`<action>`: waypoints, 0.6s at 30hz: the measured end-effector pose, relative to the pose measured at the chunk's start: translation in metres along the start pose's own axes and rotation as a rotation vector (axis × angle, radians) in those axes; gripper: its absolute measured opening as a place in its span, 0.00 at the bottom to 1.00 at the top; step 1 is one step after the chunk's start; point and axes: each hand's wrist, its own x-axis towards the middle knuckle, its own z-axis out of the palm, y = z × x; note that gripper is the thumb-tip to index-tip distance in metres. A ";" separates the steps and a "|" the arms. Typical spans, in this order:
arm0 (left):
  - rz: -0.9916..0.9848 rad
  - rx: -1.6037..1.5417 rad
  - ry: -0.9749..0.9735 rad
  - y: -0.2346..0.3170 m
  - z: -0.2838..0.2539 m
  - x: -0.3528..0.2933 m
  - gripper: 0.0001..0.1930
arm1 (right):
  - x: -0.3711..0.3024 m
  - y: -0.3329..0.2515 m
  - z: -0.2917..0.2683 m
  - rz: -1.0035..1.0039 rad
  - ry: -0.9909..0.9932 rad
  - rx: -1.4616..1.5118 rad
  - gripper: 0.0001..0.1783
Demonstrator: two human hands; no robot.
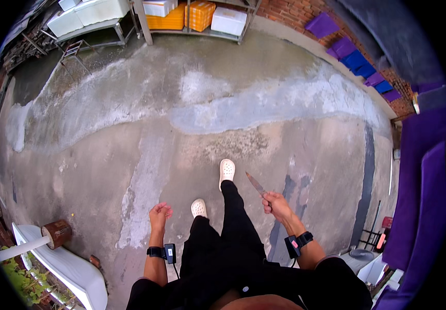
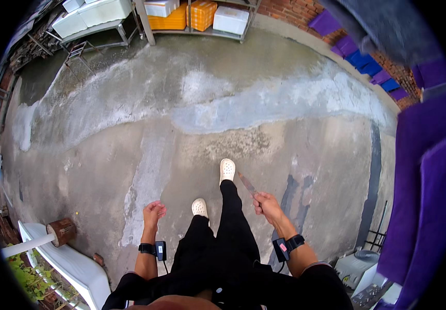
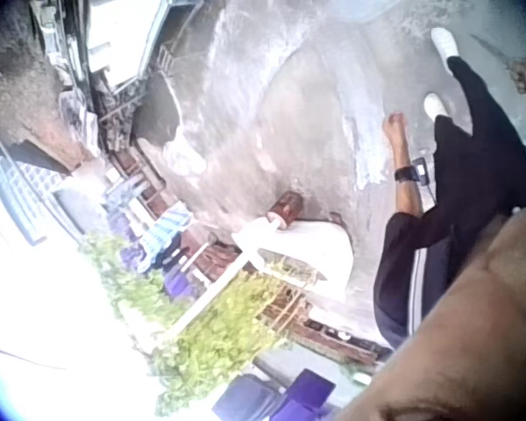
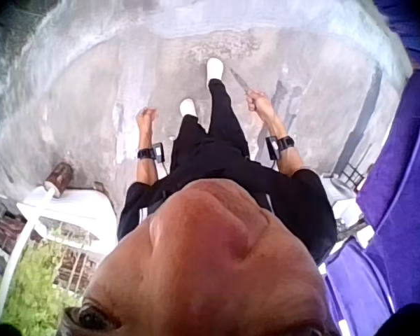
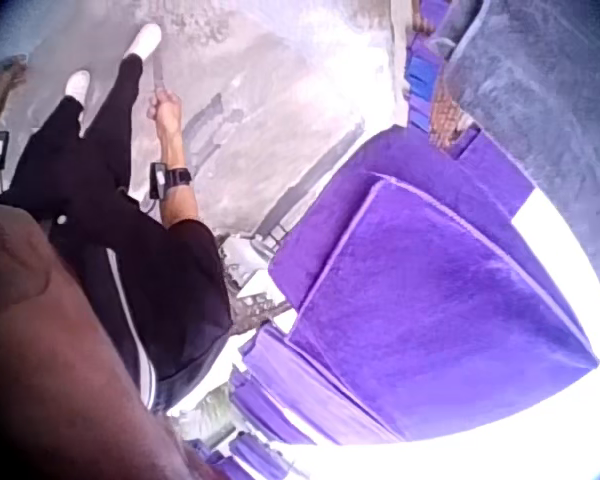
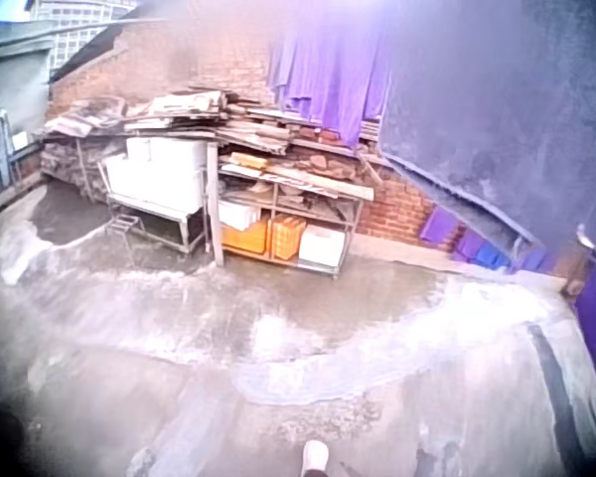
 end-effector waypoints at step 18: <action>0.153 -0.116 -0.006 0.139 0.141 0.083 0.14 | 0.131 -0.231 -0.032 -0.122 0.048 -0.315 0.07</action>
